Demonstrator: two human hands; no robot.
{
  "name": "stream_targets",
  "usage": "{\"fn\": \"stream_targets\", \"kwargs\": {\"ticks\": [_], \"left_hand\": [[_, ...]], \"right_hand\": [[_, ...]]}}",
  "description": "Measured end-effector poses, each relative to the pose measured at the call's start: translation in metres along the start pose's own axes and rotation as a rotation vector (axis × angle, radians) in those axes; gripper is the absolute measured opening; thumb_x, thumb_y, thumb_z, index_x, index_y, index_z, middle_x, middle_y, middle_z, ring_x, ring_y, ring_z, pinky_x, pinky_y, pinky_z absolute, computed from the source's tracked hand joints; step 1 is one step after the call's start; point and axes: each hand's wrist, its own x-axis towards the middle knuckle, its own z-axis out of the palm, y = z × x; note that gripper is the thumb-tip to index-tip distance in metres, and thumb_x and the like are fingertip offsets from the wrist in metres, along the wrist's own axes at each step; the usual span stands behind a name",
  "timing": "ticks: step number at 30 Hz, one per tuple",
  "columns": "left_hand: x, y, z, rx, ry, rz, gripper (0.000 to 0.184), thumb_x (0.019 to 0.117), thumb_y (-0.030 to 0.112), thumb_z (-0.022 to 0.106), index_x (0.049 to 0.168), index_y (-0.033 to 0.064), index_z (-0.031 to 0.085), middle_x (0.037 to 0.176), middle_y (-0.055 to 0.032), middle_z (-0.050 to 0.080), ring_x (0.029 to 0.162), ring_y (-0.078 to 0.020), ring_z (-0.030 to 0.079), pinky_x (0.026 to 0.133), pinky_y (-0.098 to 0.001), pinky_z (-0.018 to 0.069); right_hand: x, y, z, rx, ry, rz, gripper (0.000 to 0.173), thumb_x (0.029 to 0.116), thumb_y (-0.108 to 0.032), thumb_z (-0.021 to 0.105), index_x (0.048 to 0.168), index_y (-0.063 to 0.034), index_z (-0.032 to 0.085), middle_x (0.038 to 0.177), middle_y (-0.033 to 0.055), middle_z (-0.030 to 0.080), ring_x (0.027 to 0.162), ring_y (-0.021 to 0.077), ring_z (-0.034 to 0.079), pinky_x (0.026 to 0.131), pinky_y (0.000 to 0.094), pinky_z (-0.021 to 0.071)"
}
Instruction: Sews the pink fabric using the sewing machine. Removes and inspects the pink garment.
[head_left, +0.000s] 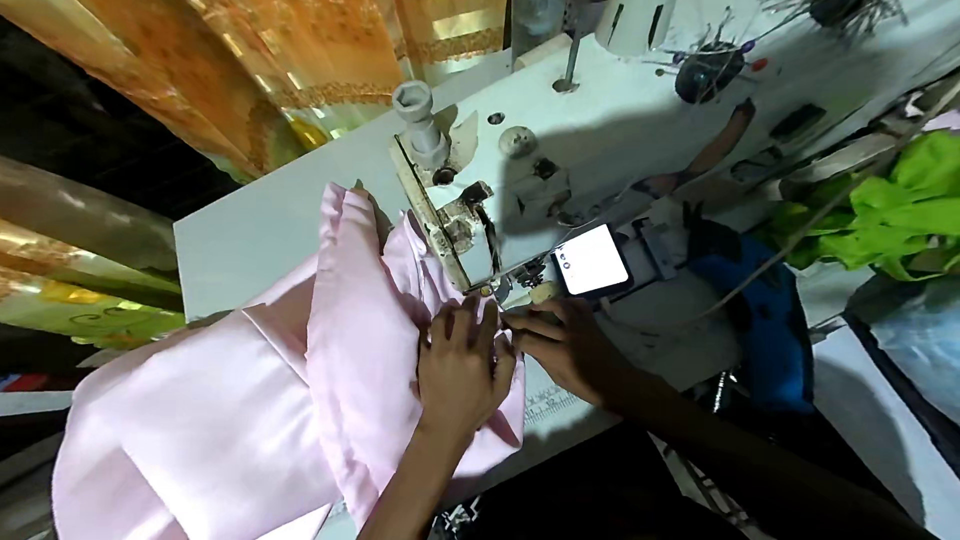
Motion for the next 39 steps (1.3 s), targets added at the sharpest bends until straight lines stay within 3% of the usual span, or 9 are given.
{"fn": "stream_targets", "kwargs": {"ticks": [6, 15, 20, 24, 28, 30, 34, 37, 39], "left_hand": [[0.000, 0.008, -0.009, -0.029, -0.123, -0.066, 0.049, 0.1008, 0.038, 0.038, 0.128, 0.0169, 0.073, 0.134, -0.0148, 0.066, 0.128, -0.0398, 0.057, 0.094, -0.0612, 0.0447], [0.002, 0.006, 0.002, 0.050, -0.044, -0.023, 0.047, 0.0998, 0.036, 0.038, 0.121, 0.0208, 0.077, 0.126, -0.0150, 0.069, 0.122, -0.0402, 0.060, 0.084, -0.0572, 0.0476], [0.004, 0.002, -0.002, -0.041, -0.090, -0.022, 0.046, 0.0996, 0.037, 0.041, 0.125, 0.0193, 0.076, 0.132, -0.0172, 0.066, 0.126, -0.0421, 0.058, 0.088, -0.0613, 0.0467], [0.022, -0.017, -0.047, -0.029, -0.300, 0.078, 0.048, 0.1032, 0.042, 0.045, 0.133, 0.0134, 0.069, 0.135, -0.0140, 0.067, 0.124, -0.0366, 0.063, 0.096, -0.0629, 0.0490], [0.051, -0.046, -0.109, 0.268, -0.475, 0.384, 0.063, 0.0961, 0.061, 0.050, 0.092, 0.0044, 0.076, 0.102, -0.0180, 0.074, 0.121, -0.0429, 0.063, 0.112, -0.0691, 0.0318], [0.055, -0.049, -0.131, 0.277, -0.509, 0.562, 0.052, 0.0931, 0.057, 0.058, 0.080, 0.0101, 0.076, 0.084, -0.0112, 0.073, 0.101, -0.0358, 0.070, 0.107, -0.0648, 0.0389], [0.022, -0.018, -0.150, 0.104, -0.531, 0.657, 0.025, 0.0938, 0.026, 0.060, 0.089, 0.0080, 0.076, 0.076, -0.0096, 0.071, 0.080, -0.0319, 0.071, 0.082, -0.0520, 0.0564], [-0.009, 0.014, -0.146, 0.110, -0.423, 0.621, 0.019, 0.0920, 0.016, 0.059, 0.081, 0.0053, 0.070, 0.070, -0.0106, 0.067, 0.071, -0.0320, 0.069, 0.071, -0.0481, 0.0555], [-0.015, 0.017, -0.140, 0.116, -0.394, 0.569, 0.020, 0.0900, 0.020, 0.058, 0.082, 0.0061, 0.071, 0.072, -0.0101, 0.067, 0.069, -0.0304, 0.069, 0.066, -0.0471, 0.0546]], "right_hand": [[-0.001, 0.003, 0.003, -0.002, 0.025, -0.019, 0.022, 0.0969, -0.005, 0.056, 0.101, -0.0146, 0.075, 0.124, 0.0021, 0.073, 0.111, 0.0284, 0.066, 0.091, 0.0479, 0.0500], [-0.001, 0.002, 0.003, -0.026, 0.029, -0.003, 0.023, 0.0975, -0.007, 0.056, 0.104, -0.0150, 0.076, 0.121, 0.0010, 0.073, 0.107, 0.0267, 0.066, 0.090, 0.0457, 0.0502], [-0.003, 0.004, 0.005, -0.025, 0.050, -0.002, 0.022, 0.0990, -0.009, 0.057, 0.105, -0.0136, 0.078, 0.123, 0.0021, 0.073, 0.111, 0.0285, 0.066, 0.091, 0.0464, 0.0510], [0.000, 0.006, 0.004, 0.039, 0.078, -0.025, 0.020, 0.0971, -0.008, 0.060, 0.102, -0.0119, 0.079, 0.124, 0.0043, 0.073, 0.112, 0.0308, 0.066, 0.090, 0.0489, 0.0515], [0.006, 0.010, -0.001, 0.077, 0.055, -0.050, 0.016, 0.0956, -0.009, 0.064, 0.099, -0.0126, 0.078, 0.118, 0.0032, 0.074, 0.113, 0.0293, 0.065, 0.090, 0.0503, 0.0516], [0.012, 0.012, -0.002, 0.090, 0.020, -0.052, 0.015, 0.0960, -0.012, 0.064, 0.099, -0.0132, 0.078, 0.115, 0.0017, 0.074, 0.113, 0.0276, 0.065, 0.090, 0.0499, 0.0515], [0.023, 0.017, -0.006, 0.194, -0.001, -0.076, 0.018, 0.1001, -0.018, 0.061, 0.100, -0.0121, 0.078, 0.111, 0.0043, 0.074, 0.111, 0.0286, 0.065, 0.092, 0.0493, 0.0518], [0.027, 0.009, -0.011, 0.212, 0.000, -0.073, 0.016, 0.0985, -0.015, 0.063, 0.105, -0.0098, 0.077, 0.110, 0.0089, 0.072, 0.108, 0.0313, 0.066, 0.092, 0.0492, 0.0533], [0.018, -0.009, -0.026, 0.266, -0.065, 0.099, 0.021, 0.0974, -0.013, 0.066, 0.115, -0.0037, 0.071, 0.109, 0.0134, 0.072, 0.104, 0.0299, 0.068, 0.093, 0.0484, 0.0558]]}}
